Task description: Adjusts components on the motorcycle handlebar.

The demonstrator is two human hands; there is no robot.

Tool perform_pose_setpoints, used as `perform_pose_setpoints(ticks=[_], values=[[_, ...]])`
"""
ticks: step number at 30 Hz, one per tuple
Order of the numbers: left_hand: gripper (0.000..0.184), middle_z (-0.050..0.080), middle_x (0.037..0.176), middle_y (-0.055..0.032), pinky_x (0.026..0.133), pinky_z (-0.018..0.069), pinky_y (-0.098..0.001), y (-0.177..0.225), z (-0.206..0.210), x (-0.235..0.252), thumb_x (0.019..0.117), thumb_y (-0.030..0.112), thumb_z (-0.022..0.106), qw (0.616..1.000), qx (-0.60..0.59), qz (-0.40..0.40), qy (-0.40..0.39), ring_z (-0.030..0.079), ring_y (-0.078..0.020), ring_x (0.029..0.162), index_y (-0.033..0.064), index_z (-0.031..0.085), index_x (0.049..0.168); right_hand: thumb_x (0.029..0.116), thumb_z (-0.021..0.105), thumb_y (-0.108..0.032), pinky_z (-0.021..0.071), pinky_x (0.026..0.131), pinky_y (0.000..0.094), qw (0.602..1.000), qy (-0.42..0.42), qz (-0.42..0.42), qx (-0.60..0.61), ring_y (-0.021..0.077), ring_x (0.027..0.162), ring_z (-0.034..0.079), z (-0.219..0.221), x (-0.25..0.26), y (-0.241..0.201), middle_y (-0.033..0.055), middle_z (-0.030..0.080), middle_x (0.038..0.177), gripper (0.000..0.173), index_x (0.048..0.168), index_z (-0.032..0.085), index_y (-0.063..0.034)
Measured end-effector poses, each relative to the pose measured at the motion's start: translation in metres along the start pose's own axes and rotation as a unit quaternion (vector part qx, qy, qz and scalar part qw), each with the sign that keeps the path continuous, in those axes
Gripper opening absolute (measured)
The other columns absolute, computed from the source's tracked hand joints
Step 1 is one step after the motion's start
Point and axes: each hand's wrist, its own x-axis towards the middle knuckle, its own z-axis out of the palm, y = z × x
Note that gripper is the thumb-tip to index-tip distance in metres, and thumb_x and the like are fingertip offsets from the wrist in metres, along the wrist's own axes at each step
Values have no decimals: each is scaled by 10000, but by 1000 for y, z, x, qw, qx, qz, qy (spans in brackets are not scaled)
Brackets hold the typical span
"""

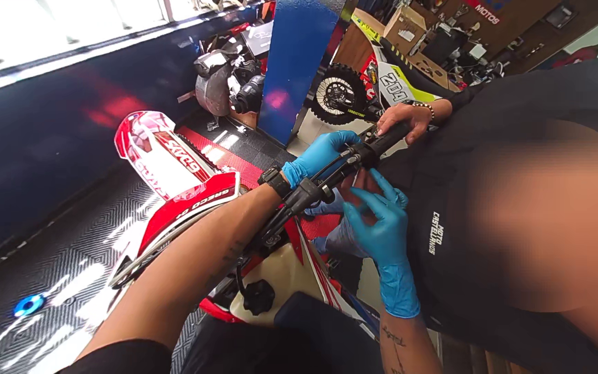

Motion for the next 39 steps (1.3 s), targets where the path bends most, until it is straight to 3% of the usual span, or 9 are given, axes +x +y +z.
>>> perform_pose_setpoints(ticks=[3, 9, 15, 20, 24, 27, 32, 35, 39], values=[[168, 728, 954, -71, 806, 581, -308, 3, 1, 1, 963, 51, 637, 1000, 8, -5, 4, 687, -95, 838, 28, 703, 1117, 926, 674, -416, 350, 1093, 546, 1000, -11, 2, -7, 273, 1197, 631, -1, -2, 2, 113, 741, 1181, 324, 1012, 820, -140], [147, 716, 955, -74, 806, 566, -279, 10, 0, 0, 957, 39, 642, 1000, 14, 8, 9, 674, -86, 845, 10, 705, 1087, 937, 649, -372, 402, 1068, 579, 1000, 4, 12, 2, 296, 1111, 681, -1, 1, -4, 46, 785, 959, 307, 959, 825, -122], [152, 706, 952, -98, 769, 574, -295, -19, 0, -1, 948, 13, 636, 998, -3, 58, 10, 676, -121, 839, -1, 702, 1085, 935, 678, -323, 402, 1070, 569, 1000, -5, 10, 1, 315, 1141, 673, -4, 6, -10, 61, 786, 1000, 250, 961, 827, -124], [142, 721, 972, -68, 835, 558, -306, 6, 0, 3, 957, 62, 646, 999, 40, 26, 14, 675, -98, 883, 36, 726, 1072, 943, 646, -357, 430, 1018, 529, 1000, 11, 7, 5, 248, 1019, 692, 1, 2, -1, 72, 780, 972, 293, 939, 830, -129], [146, 721, 961, -71, 832, 558, -309, 7, -1, 2, 963, 66, 647, 999, 40, 20, 10, 675, -100, 874, 33, 720, 1084, 944, 650, -318, 397, 1042, 537, 1000, -5, 9, 10, 289, 1107, 663, -2, 3, -3, 131, 753, 1123, 280, 992, 822, -102], [161, 721, 998, -78, 871, 553, -300, 9, -2, 2, 978, 71, 632, 998, 47, 28, 6, 675, -95, 915, 19, 720, 1103, 949, 649, -302, 391, 1068, 570, 1000, 6, 10, 4, 300, 1124, 674, -6, 3, -10, 82, 781, 1015, 261, 963, 820, -106], [126, 719, 955, -64, 835, 561, -291, 3, 0, 3, 967, 58, 643, 999, 33, 32, 9, 673, -85, 876, 28, 719, 1062, 933, 679, -186, 537, 1002, 383, 995, 93, 33, 22, 229, 1106, 695, -3, -14, -27, 133, 755, 1107, 226, 1042, 781, -16], [136, 723, 952, -60, 830, 566, -285, 2, 0, 4, 963, 44, 638, 999, 21, 28, 10, 675, -77, 866, 27, 722, 1068, 933, 685, -136, 516, 1021, 400, 984, 145, 102, -32, 249, 1128, 672, 4, -4, -19, 141, 737, 1117, 234, 1104, 746, 12], [121, 716, 942, -47, 831, 563, -275, 4, 0, 3, 972, 57, 636, 1000, 21, 12, 12, 672, -70, 861, 32, 708, 1065, 907, 722, -193, 504, 966, 401, 979, 139, 149, -25, 252, 1084, 641, 17, 25, 0, 121, 711, 1084, 216, 1058, 776, -49]])
